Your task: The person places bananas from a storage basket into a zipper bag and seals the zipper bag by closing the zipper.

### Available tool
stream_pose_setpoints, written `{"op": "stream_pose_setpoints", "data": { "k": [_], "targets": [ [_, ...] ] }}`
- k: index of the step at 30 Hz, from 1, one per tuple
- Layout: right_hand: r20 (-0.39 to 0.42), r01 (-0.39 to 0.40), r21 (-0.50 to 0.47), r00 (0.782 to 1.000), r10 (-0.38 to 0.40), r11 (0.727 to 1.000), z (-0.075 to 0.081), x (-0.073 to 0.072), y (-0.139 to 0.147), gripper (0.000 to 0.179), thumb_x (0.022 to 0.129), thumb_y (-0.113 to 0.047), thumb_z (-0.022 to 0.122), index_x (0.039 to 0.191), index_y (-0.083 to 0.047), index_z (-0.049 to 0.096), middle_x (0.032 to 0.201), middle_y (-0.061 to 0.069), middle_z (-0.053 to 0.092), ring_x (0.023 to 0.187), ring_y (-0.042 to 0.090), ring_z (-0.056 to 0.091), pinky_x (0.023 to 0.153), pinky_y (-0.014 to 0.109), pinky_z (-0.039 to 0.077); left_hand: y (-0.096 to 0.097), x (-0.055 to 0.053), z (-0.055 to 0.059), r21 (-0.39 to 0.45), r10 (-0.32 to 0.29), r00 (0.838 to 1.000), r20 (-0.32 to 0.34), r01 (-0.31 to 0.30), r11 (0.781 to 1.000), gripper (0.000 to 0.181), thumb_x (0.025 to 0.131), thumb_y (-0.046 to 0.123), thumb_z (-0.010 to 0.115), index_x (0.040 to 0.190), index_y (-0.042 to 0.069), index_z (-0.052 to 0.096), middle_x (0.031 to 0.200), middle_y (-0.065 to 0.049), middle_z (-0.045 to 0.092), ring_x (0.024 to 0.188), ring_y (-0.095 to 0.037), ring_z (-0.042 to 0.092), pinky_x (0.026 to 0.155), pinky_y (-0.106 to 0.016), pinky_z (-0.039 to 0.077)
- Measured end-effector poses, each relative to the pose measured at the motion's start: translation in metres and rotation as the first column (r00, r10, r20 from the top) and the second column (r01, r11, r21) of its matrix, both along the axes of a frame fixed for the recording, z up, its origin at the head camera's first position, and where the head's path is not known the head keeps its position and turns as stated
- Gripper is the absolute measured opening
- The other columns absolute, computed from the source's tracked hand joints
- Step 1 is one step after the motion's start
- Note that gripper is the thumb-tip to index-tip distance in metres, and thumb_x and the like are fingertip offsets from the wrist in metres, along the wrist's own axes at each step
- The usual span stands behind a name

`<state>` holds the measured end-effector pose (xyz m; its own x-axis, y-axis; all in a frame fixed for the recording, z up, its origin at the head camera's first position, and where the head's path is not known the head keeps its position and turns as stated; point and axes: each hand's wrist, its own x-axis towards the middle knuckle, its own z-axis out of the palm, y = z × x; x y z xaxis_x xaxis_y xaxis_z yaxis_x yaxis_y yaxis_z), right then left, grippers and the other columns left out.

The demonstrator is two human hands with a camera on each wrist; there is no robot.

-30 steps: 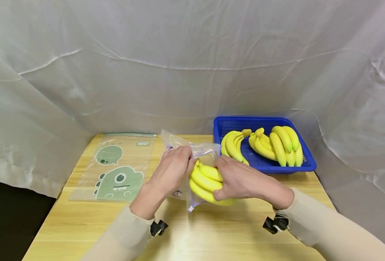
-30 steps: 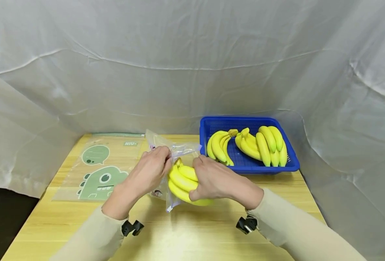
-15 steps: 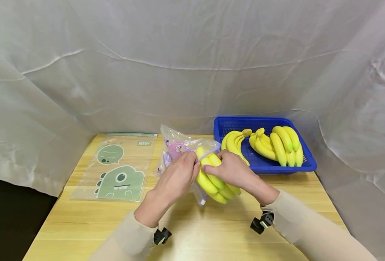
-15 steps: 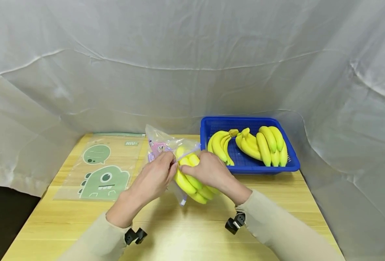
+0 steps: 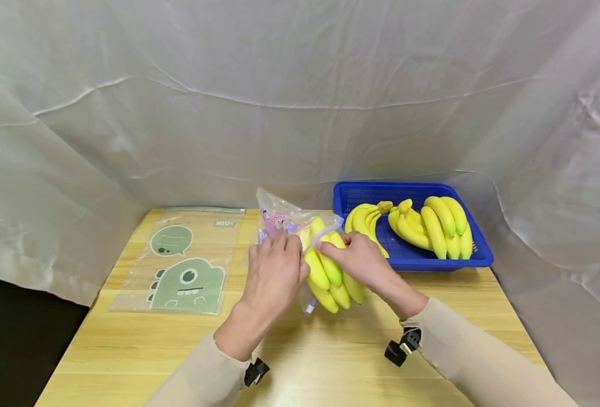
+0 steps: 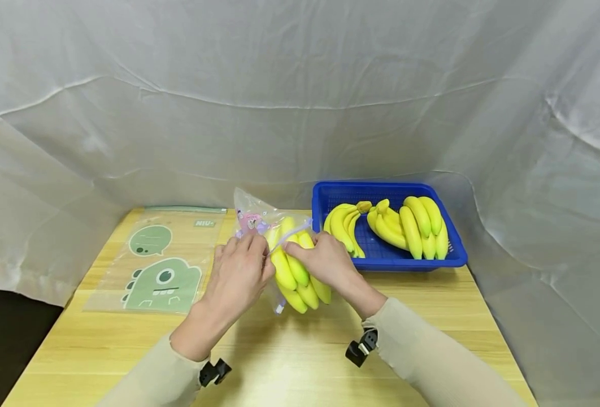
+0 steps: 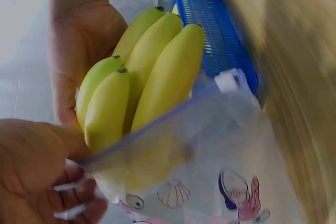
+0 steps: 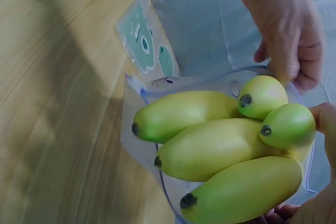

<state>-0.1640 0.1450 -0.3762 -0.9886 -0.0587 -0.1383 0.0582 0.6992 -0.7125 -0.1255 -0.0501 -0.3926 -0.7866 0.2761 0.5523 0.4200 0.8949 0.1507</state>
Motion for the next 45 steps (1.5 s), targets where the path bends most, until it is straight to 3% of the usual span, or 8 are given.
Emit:
{"op": "stream_pose_setpoints", "data": {
  "k": [9,12,19,22,32,38,41,45],
  "targets": [
    [0.075,0.117,-0.282,0.992,-0.099,0.952,-0.005,-0.002,-0.003,0.051,0.095,-0.054,0.067,0.097,-0.004,0.067,0.087,0.007,0.069,0.071,0.015,0.065,0.059,0.028,0.053,0.0,-0.001,-0.008,-0.138,-0.003,0.992,-0.123,-0.014,0.99,0.024,0.088,0.023,0.074,0.083,0.009,0.056,0.078,-0.006,0.054,0.079,-0.03,0.049,0.077,-0.048,0.041],
    [0.141,0.184,-0.489,0.981,-0.131,0.853,-0.007,-0.002,-0.008,0.048,0.099,-0.048,0.065,0.102,0.0,0.067,0.083,0.006,0.07,0.066,0.013,0.068,0.059,0.028,0.056,0.004,0.002,-0.01,-0.126,-0.024,0.993,-0.114,0.01,0.992,0.022,0.088,0.021,0.073,0.082,0.009,0.056,0.078,-0.006,0.053,0.08,-0.03,0.05,0.078,-0.048,0.04],
    [0.238,0.344,-0.776,0.936,-0.26,0.528,-0.023,-0.006,-0.017,0.036,0.101,-0.035,0.064,0.102,0.0,0.069,0.084,0.002,0.071,0.073,0.011,0.069,0.067,0.027,0.06,0.013,0.013,-0.011,-0.068,-0.069,0.994,-0.081,0.064,0.996,0.023,0.088,0.018,0.07,0.076,0.011,0.052,0.073,-0.003,0.048,0.079,-0.03,0.05,0.072,-0.043,0.035],
    [0.246,0.356,-0.8,0.929,-0.278,0.483,-0.028,-0.007,-0.02,0.038,0.103,-0.035,0.065,0.111,0.002,0.067,0.09,0.001,0.071,0.078,0.009,0.07,0.072,0.025,0.06,0.015,0.014,-0.007,0.004,-0.079,0.997,0.014,0.079,0.997,0.021,0.092,0.018,0.066,0.079,0.012,0.051,0.075,-0.002,0.047,0.079,-0.028,0.049,0.071,-0.04,0.032],
    [0.235,0.126,-0.726,0.969,0.071,0.676,-0.021,-0.006,-0.014,0.038,0.101,-0.023,0.063,0.123,0.008,0.06,0.101,0.01,0.07,0.084,0.015,0.071,0.073,0.029,0.06,0.011,0.004,0.011,0.232,-0.087,0.947,0.309,0.014,0.973,0.016,0.107,0.019,0.054,0.092,0.011,0.053,0.073,0.001,0.05,0.071,-0.022,0.048,0.071,-0.04,0.036],
    [-0.114,-0.068,-0.228,0.993,0.042,0.971,-0.025,-0.002,-0.026,0.053,0.096,-0.026,0.073,0.137,0.005,0.061,0.121,0.021,0.07,0.103,0.028,0.068,0.087,0.042,0.057,0.011,0.003,0.022,0.355,-0.195,0.88,0.434,0.032,0.934,0.013,0.11,0.017,0.052,0.103,0.006,0.052,0.069,-0.002,0.051,0.058,-0.017,0.05,0.053,-0.033,0.042],
    [-0.247,-0.096,0.032,0.964,0.101,0.995,-0.029,0.0,-0.035,0.051,0.097,-0.023,0.072,0.137,0.007,0.06,0.125,0.025,0.068,0.114,0.038,0.066,0.097,0.052,0.054,0.01,0.002,0.027,0.409,-0.225,0.845,0.486,0.008,0.913,0.013,0.11,0.019,0.051,0.103,0.007,0.052,0.07,-0.002,0.052,0.058,-0.017,0.051,0.052,-0.032,0.041],
    [-0.251,-0.169,0.127,0.948,0.196,0.977,-0.028,0.001,-0.038,0.049,0.099,-0.019,0.072,0.139,0.005,0.059,0.126,0.024,0.068,0.116,0.038,0.065,0.097,0.053,0.055,0.004,-0.004,0.029,0.447,-0.215,0.812,0.543,-0.062,0.892,0.017,0.109,0.021,0.045,0.102,0.008,0.053,0.069,-0.001,0.051,0.054,-0.014,0.046,0.05,-0.03,0.038]
  ]
}}
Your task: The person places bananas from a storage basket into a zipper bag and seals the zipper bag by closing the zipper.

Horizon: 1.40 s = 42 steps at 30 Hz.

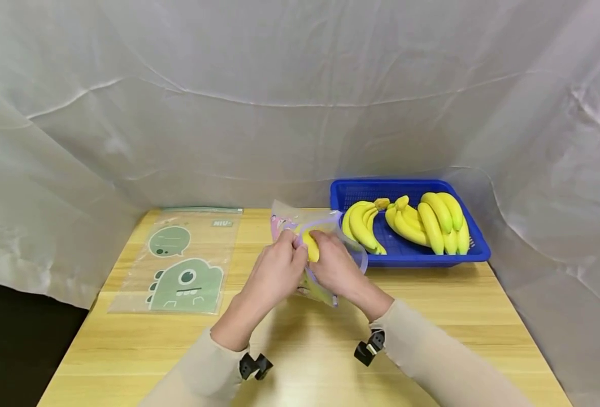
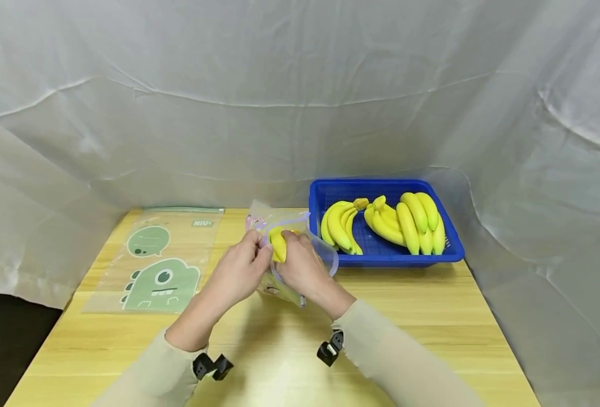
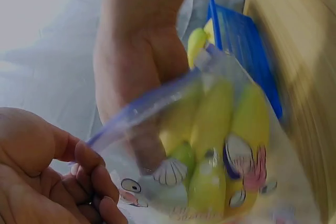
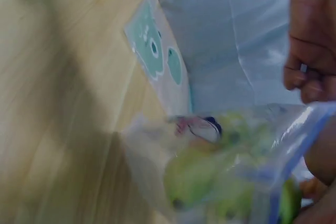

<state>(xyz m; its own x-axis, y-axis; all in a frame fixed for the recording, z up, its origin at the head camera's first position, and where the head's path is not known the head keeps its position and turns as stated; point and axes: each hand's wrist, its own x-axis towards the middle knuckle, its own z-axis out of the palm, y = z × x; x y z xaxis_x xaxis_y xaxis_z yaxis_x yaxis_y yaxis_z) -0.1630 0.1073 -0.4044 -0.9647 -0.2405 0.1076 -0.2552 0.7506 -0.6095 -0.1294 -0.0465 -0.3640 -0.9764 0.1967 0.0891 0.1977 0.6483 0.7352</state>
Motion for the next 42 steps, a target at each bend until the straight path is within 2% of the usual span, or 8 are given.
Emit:
{"op": "stream_pose_setpoints", "data": {
  "k": [5,11,16,19,25,32,39,42],
  "targets": [
    [0.081,-0.066,0.046,0.995,0.062,0.997,0.004,0.003,0.011,0.044,0.099,-0.03,0.073,0.133,-0.002,0.069,0.121,0.014,0.075,0.105,0.025,0.072,0.089,0.043,0.06,-0.011,-0.009,-0.003,0.012,0.056,0.996,0.07,-0.057,0.998,0.019,0.109,0.023,0.042,0.101,0.008,0.052,0.072,-0.003,0.049,0.056,-0.015,0.044,0.051,-0.03,0.036],
    [-0.064,0.055,0.103,0.997,-0.048,0.993,-0.006,0.011,0.036,0.018,0.097,-0.028,0.071,0.086,-0.013,0.07,0.075,-0.001,0.067,0.065,0.015,0.059,0.059,0.035,0.049,-0.016,-0.016,-0.006,-0.034,0.097,0.993,0.066,-0.095,0.995,0.018,0.107,0.024,0.046,0.102,0.009,0.054,0.081,-0.008,0.058,0.067,-0.022,0.056,0.058,-0.034,0.044],
    [-0.073,0.241,0.228,0.97,-0.23,0.943,-0.025,0.022,0.058,0.038,0.094,-0.042,0.073,0.102,-0.007,0.062,0.077,0.004,0.065,0.06,0.021,0.059,0.051,0.04,0.047,-0.019,-0.017,-0.007,-0.039,0.099,0.993,0.062,-0.096,0.995,0.018,0.106,0.024,0.045,0.104,0.009,0.055,0.081,-0.007,0.059,0.067,-0.021,0.056,0.059,-0.034,0.043],
    [-0.022,0.202,0.232,0.979,-0.203,0.951,-0.027,0.024,0.068,0.027,0.096,-0.032,0.067,0.095,-0.005,0.061,0.07,0.005,0.06,0.056,0.021,0.056,0.049,0.038,0.043,-0.024,-0.016,-0.004,-0.039,0.111,0.991,0.069,-0.108,0.993,0.018,0.106,0.024,0.045,0.104,0.009,0.055,0.079,-0.007,0.056,0.066,-0.021,0.055,0.057,-0.034,0.042],
    [-0.066,0.101,0.011,0.993,-0.1,0.995,0.026,0.015,0.064,0.019,0.092,-0.015,0.058,0.074,-0.013,0.056,0.063,-0.002,0.05,0.056,0.015,0.047,0.053,0.031,0.038,-0.036,-0.008,0.012,-0.088,0.128,0.991,0.044,-0.124,0.988,0.016,0.102,0.025,0.049,0.099,0.011,0.056,0.075,-0.004,0.055,0.063,-0.021,0.052,0.058,-0.035,0.041],
    [-0.085,-0.006,0.094,0.996,0.014,0.996,0.093,-0.003,0.04,0.023,0.088,-0.016,0.054,0.067,-0.016,0.046,0.061,-0.003,0.041,0.055,0.016,0.039,0.056,0.032,0.033,-0.043,0.002,0.034,-0.097,0.142,0.989,0.037,-0.138,0.986,0.019,0.099,0.031,0.055,0.09,0.014,0.056,0.07,-0.002,0.05,0.062,-0.021,0.048,0.057,-0.035,0.039],
    [0.073,-0.077,0.129,0.995,0.067,0.989,0.121,-0.019,0.027,0.033,0.091,-0.02,0.051,0.062,-0.017,0.036,0.06,-0.004,0.032,0.051,0.014,0.03,0.053,0.029,0.029,-0.054,0.013,0.051,-0.146,0.184,0.982,0.039,-0.177,0.973,0.016,0.094,0.029,0.052,0.086,0.015,0.054,0.069,-0.001,0.048,0.06,-0.021,0.047,0.054,-0.035,0.037],
    [0.144,-0.097,0.133,0.987,0.078,0.986,0.124,-0.023,0.027,0.035,0.091,-0.021,0.051,0.061,-0.018,0.034,0.059,-0.006,0.028,0.05,0.012,0.027,0.051,0.027,0.025,-0.059,0.015,0.053,-0.195,0.153,0.986,0.064,-0.138,0.971,0.022,0.097,0.031,0.052,0.084,0.014,0.053,0.068,-0.001,0.046,0.058,-0.02,0.044,0.053,-0.033,0.036]
  ]
}}
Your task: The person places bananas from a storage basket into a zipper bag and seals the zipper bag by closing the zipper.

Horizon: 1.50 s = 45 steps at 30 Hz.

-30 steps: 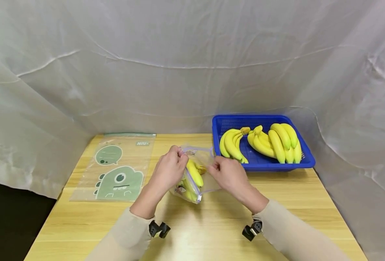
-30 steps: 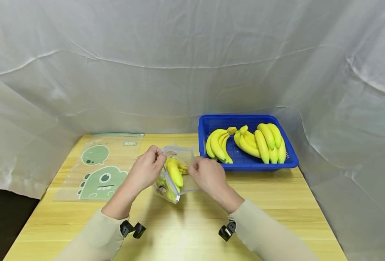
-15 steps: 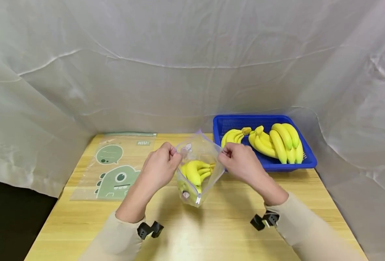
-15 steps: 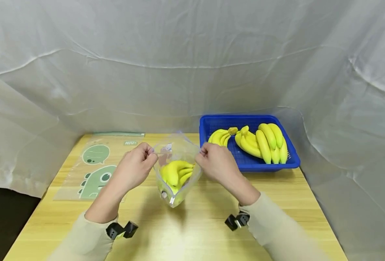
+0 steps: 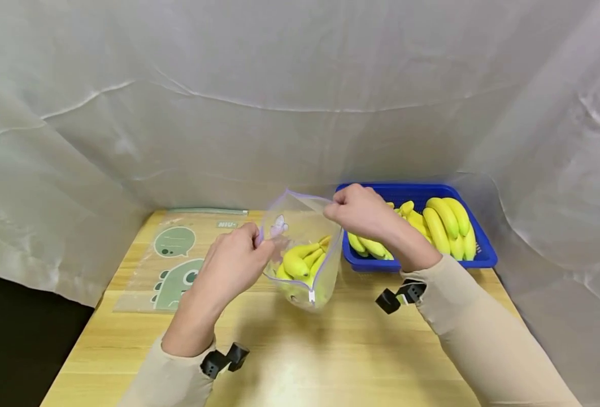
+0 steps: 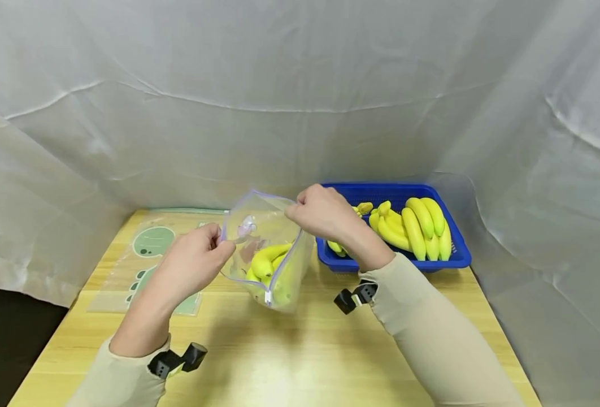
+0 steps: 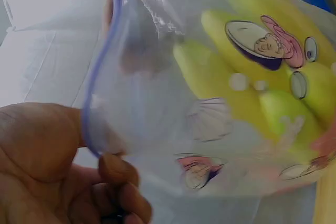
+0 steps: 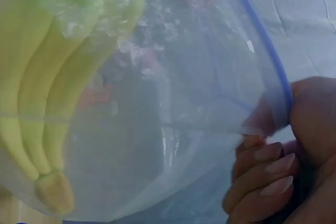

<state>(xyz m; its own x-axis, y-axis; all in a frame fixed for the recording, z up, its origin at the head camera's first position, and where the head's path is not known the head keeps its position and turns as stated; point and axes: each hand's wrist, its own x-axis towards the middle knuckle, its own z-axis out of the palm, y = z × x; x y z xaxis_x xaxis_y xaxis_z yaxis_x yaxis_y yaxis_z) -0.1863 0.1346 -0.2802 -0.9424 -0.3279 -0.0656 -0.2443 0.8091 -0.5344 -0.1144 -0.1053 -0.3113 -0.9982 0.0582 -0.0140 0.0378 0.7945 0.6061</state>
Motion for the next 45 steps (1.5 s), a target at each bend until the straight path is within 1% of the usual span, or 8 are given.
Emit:
{"op": "stream_pose_setpoints", "data": {
  "k": [6,10,15,24,30,34,40,45],
  "targets": [
    [-0.017,0.022,-0.033,1.0,-0.022,0.999,-0.012,-0.012,0.002,0.036,0.092,-0.02,0.054,0.061,-0.017,0.036,0.057,-0.005,0.029,0.047,0.013,0.028,0.05,0.029,0.027,-0.006,-0.005,-0.008,-0.076,-0.069,0.996,0.057,0.074,0.994,0.031,0.101,0.034,0.05,0.08,0.012,0.053,0.067,-0.001,0.045,0.058,-0.019,0.042,0.054,-0.034,0.033],
    [-0.001,0.052,-0.07,0.999,-0.052,0.996,-0.032,-0.015,0.001,0.04,0.101,-0.029,0.058,0.066,-0.015,0.046,0.055,-0.003,0.044,0.046,0.017,0.049,0.055,0.031,0.041,-0.006,-0.014,-0.021,-0.115,-0.071,0.994,0.08,0.079,0.99,0.03,0.101,0.035,0.053,0.081,0.013,0.054,0.069,-0.001,0.049,0.061,-0.02,0.047,0.057,-0.034,0.035],
    [0.047,0.068,-0.122,0.997,-0.063,0.99,-0.043,-0.004,0.002,0.025,0.101,-0.031,0.061,0.089,-0.01,0.062,0.076,0.004,0.066,0.062,0.021,0.068,0.064,0.032,0.054,-0.008,-0.02,-0.032,-0.141,-0.083,0.991,0.101,0.097,0.985,0.023,0.098,0.031,0.057,0.084,0.013,0.057,0.073,-0.002,0.055,0.066,-0.022,0.052,0.059,-0.034,0.038],
    [-0.035,-0.042,-0.109,0.999,0.039,0.993,-0.039,0.01,0.003,0.016,0.095,-0.015,0.059,0.08,-0.01,0.063,0.073,0.002,0.061,0.06,0.016,0.055,0.063,0.031,0.045,-0.008,-0.042,-0.025,-0.196,-0.058,0.991,0.121,0.081,0.977,0.057,0.093,0.041,0.075,0.133,0.004,0.06,0.12,-0.015,0.068,0.108,-0.038,0.062,0.088,-0.054,0.052],
    [0.006,-0.144,-0.012,0.99,0.144,0.989,-0.041,0.011,0.005,0.013,0.092,-0.013,0.063,0.08,-0.012,0.067,0.07,-0.002,0.061,0.058,0.014,0.054,0.063,0.03,0.046,0.007,-0.077,-0.035,-0.309,0.013,0.999,-0.052,-0.028,0.951,0.018,0.097,0.029,0.069,0.097,0.012,0.07,0.098,-0.008,0.071,0.097,-0.035,0.064,0.088,-0.056,0.052],
    [0.02,-0.14,0.076,0.99,0.139,0.987,-0.045,0.009,0.005,0.017,0.09,-0.014,0.064,0.073,-0.014,0.062,0.062,-0.004,0.053,0.055,0.012,0.048,0.058,0.029,0.041,0.016,-0.09,-0.047,-0.329,0.061,0.985,-0.161,-0.112,0.938,0.015,0.098,0.023,0.061,0.089,0.012,0.066,0.093,-0.01,0.068,0.098,-0.036,0.063,0.091,-0.058,0.052],
    [-0.008,0.075,0.097,0.997,-0.074,0.993,-0.059,0.001,0.01,0.029,0.093,-0.02,0.058,0.069,-0.015,0.043,0.062,-0.004,0.037,0.054,0.014,0.035,0.054,0.029,0.03,0.018,-0.075,-0.042,-0.209,0.07,0.996,-0.058,-0.08,0.975,0.033,0.1,0.039,0.06,0.108,0.007,0.058,0.109,-0.014,0.065,0.107,-0.04,0.06,0.095,-0.062,0.048],
    [-0.064,0.128,0.114,0.991,-0.121,0.985,-0.067,0.001,0.016,0.023,0.093,-0.022,0.058,0.074,-0.014,0.049,0.064,-0.002,0.043,0.055,0.016,0.042,0.053,0.031,0.032,0.018,-0.042,-0.041,-0.29,0.033,0.998,-0.056,-0.048,0.956,0.047,0.099,0.043,0.064,0.116,-0.001,0.058,0.109,-0.018,0.065,0.101,-0.04,0.058,0.088,-0.06,0.048]
  ]
}}
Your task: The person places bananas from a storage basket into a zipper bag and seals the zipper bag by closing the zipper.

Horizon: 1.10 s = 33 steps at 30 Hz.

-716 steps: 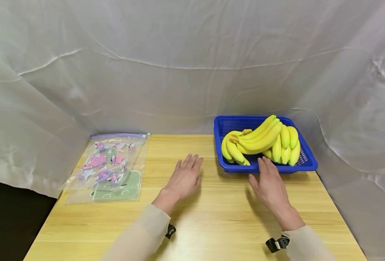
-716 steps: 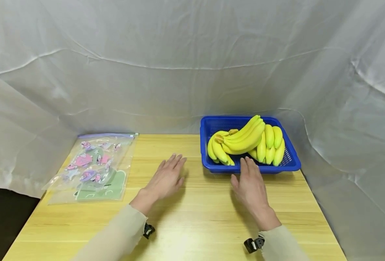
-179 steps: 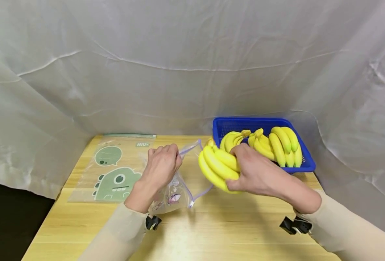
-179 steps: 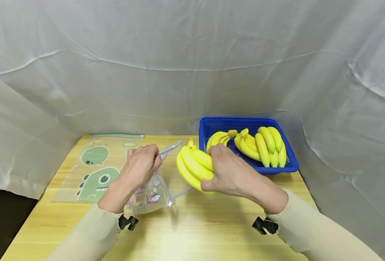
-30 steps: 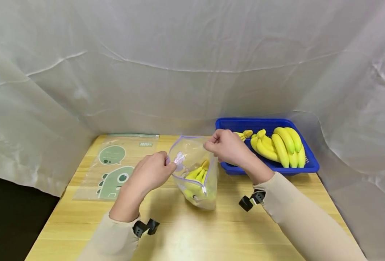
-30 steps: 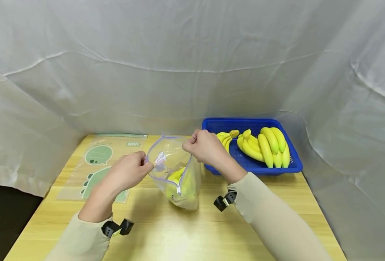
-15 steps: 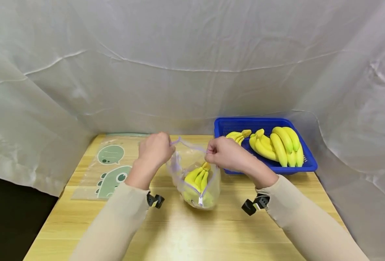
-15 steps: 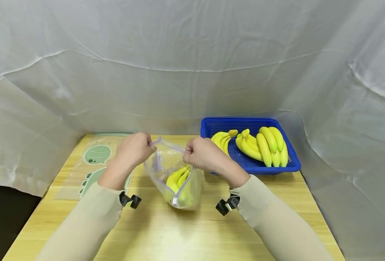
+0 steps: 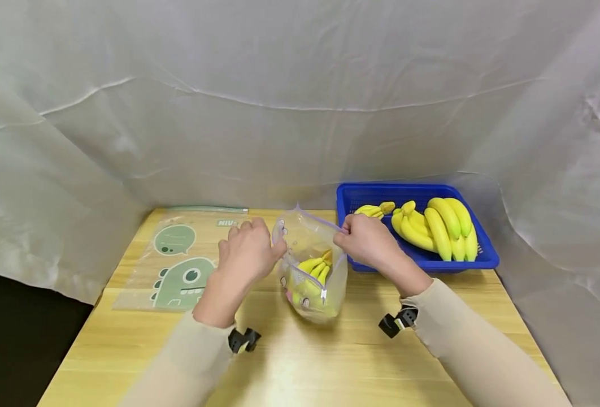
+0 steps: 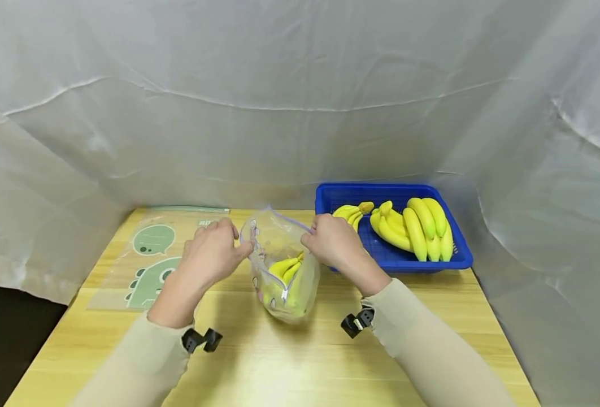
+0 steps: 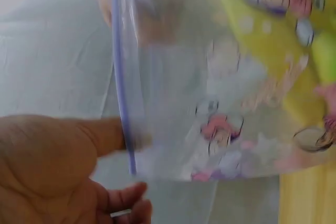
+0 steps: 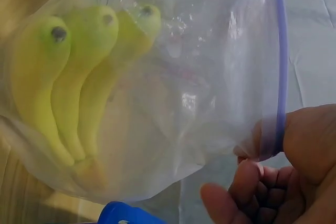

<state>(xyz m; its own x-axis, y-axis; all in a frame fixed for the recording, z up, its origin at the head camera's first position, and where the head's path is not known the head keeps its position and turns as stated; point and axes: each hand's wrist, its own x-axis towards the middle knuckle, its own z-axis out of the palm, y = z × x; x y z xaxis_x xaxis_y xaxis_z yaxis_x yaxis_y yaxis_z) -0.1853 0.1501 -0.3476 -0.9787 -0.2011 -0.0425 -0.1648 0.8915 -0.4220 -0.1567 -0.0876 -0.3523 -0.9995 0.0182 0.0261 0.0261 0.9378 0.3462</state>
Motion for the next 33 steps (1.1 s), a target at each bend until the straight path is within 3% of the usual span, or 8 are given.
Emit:
{"op": "stream_pose_setpoints", "data": {
  "k": [3,5,8,10,16,23,28,33],
  "targets": [
    [-0.086,-0.041,0.072,0.995,0.047,0.997,-0.002,0.005,0.003,0.016,0.094,-0.024,0.06,0.084,-0.012,0.055,0.067,0.0,0.05,0.056,0.018,0.047,0.051,0.033,0.035,0.004,0.009,-0.011,-0.113,-0.091,0.98,-0.179,0.071,0.991,0.029,0.097,0.028,0.065,0.098,-0.001,0.062,0.09,-0.015,0.062,0.086,-0.036,0.057,0.075,-0.05,0.049],
    [-0.195,-0.083,0.14,0.975,0.109,0.987,-0.005,0.009,0.002,0.014,0.093,-0.023,0.062,0.086,-0.012,0.056,0.068,0.001,0.052,0.057,0.019,0.048,0.051,0.035,0.036,0.006,0.01,-0.02,-0.188,-0.165,0.925,-0.342,0.105,0.976,0.019,0.092,0.017,0.066,0.085,0.0,0.06,0.078,-0.012,0.056,0.074,-0.032,0.052,0.065,-0.041,0.044],
    [-0.394,-0.129,0.236,0.893,0.217,0.963,-0.012,0.013,0.001,0.018,0.093,-0.018,0.062,0.078,-0.012,0.054,0.066,0.001,0.05,0.057,0.021,0.047,0.054,0.038,0.037,0.005,0.01,-0.032,-0.269,-0.257,0.812,-0.525,0.128,0.955,0.02,0.086,0.011,0.07,0.075,0.002,0.055,0.068,-0.008,0.045,0.064,-0.029,0.046,0.057,-0.035,0.035],
    [-0.492,-0.134,0.278,0.83,0.261,0.951,-0.016,0.014,0.0,0.023,0.093,-0.015,0.059,0.072,-0.013,0.049,0.062,0.001,0.045,0.054,0.021,0.043,0.055,0.04,0.036,0.003,0.01,-0.036,-0.282,-0.288,0.784,-0.549,0.151,0.948,0.023,0.087,0.012,0.071,0.074,0.003,0.054,0.067,-0.006,0.041,0.063,-0.027,0.043,0.057,-0.033,0.032],
    [-0.549,-0.136,0.354,0.771,0.323,0.925,-0.017,0.014,0.004,0.032,0.094,-0.011,0.054,0.065,-0.015,0.041,0.058,-0.001,0.038,0.05,0.02,0.037,0.05,0.039,0.038,-0.003,0.014,-0.031,-0.193,-0.275,0.854,-0.442,0.209,0.959,0.025,0.093,0.013,0.064,0.075,0.005,0.05,0.069,-0.006,0.042,0.066,-0.027,0.041,0.062,-0.036,0.036],
    [-0.465,-0.073,0.245,0.866,0.183,0.967,-0.006,0.011,0.013,0.037,0.095,-0.011,0.054,0.062,-0.016,0.037,0.059,-0.002,0.031,0.051,0.016,0.03,0.045,0.032,0.026,-0.009,0.03,0.001,-0.106,-0.165,0.947,-0.277,0.14,0.984,0.023,0.092,0.011,0.057,0.071,0.006,0.05,0.068,-0.008,0.049,0.064,-0.03,0.046,0.062,-0.041,0.042],
    [-0.378,-0.121,0.202,0.906,0.191,0.972,-0.008,0.013,0.009,0.035,0.097,-0.014,0.052,0.064,-0.018,0.039,0.061,-0.002,0.035,0.052,0.016,0.036,0.049,0.032,0.03,0.001,0.03,0.001,-0.043,-0.192,0.938,-0.289,0.187,0.981,0.02,0.094,0.013,0.06,0.076,0.003,0.057,0.071,-0.009,0.054,0.068,-0.031,0.051,0.068,-0.043,0.045],
    [-0.433,-0.13,0.161,0.881,0.188,0.978,-0.01,0.016,0.005,0.036,0.094,-0.015,0.056,0.063,-0.019,0.039,0.06,-0.003,0.033,0.052,0.015,0.034,0.052,0.032,0.029,-0.002,0.026,-0.01,0.016,-0.158,0.925,-0.347,0.174,0.985,0.021,0.094,0.016,0.062,0.077,0.008,0.053,0.072,-0.007,0.05,0.071,-0.03,0.046,0.07,-0.042,0.039]
  ]
}}
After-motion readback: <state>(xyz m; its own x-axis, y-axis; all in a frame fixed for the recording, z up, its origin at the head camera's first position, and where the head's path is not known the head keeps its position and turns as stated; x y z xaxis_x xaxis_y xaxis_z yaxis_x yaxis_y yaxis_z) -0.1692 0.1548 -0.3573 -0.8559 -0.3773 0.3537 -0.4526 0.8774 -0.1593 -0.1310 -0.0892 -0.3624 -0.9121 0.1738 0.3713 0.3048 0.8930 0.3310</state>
